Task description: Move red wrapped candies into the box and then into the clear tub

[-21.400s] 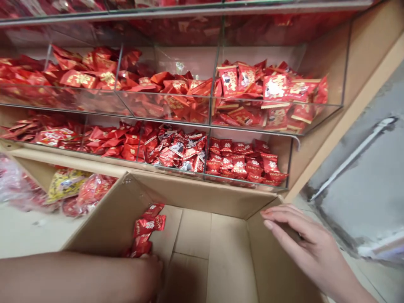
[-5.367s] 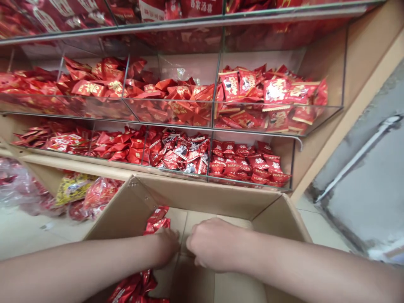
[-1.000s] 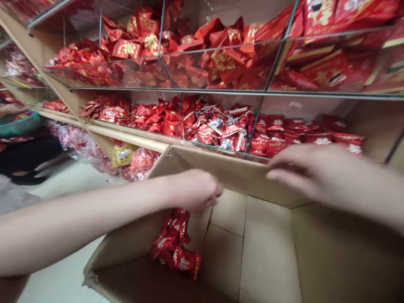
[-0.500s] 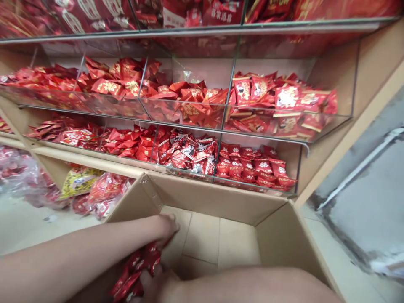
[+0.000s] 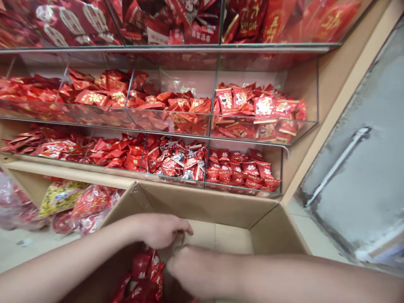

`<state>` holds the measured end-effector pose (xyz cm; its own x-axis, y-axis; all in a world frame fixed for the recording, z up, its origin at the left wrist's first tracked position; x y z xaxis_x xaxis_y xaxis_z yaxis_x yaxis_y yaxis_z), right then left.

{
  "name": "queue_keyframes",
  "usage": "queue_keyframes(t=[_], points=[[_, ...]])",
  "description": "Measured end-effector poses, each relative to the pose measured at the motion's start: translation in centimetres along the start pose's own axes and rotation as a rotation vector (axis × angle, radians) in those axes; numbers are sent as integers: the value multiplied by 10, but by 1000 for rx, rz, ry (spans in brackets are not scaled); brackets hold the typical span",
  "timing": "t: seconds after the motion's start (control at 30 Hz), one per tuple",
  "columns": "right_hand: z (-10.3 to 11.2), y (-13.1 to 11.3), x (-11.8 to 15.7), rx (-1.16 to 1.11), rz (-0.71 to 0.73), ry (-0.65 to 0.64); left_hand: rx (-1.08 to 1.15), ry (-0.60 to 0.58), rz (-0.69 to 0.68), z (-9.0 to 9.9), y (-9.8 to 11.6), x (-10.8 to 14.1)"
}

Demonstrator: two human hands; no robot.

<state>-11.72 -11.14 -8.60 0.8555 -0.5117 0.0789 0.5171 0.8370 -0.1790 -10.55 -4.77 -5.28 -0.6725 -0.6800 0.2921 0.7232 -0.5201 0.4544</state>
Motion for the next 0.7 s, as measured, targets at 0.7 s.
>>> queue_keyframes(t=[0.7], points=[[149,116,94,-879,-320,704,1288,220,-426,56,88,-25]])
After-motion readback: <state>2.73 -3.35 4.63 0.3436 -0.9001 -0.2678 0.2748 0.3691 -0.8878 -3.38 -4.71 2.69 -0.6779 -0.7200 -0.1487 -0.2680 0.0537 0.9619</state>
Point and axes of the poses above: each hand's wrist, its own x-axis away from the middle knuckle, its own z-axis out of the back of the hand, y = z × x, the point moved 10 cm from there along -x, towards the middle knuckle, and after that the axes turned 2 degrees about -z, right-handed, at the moved point
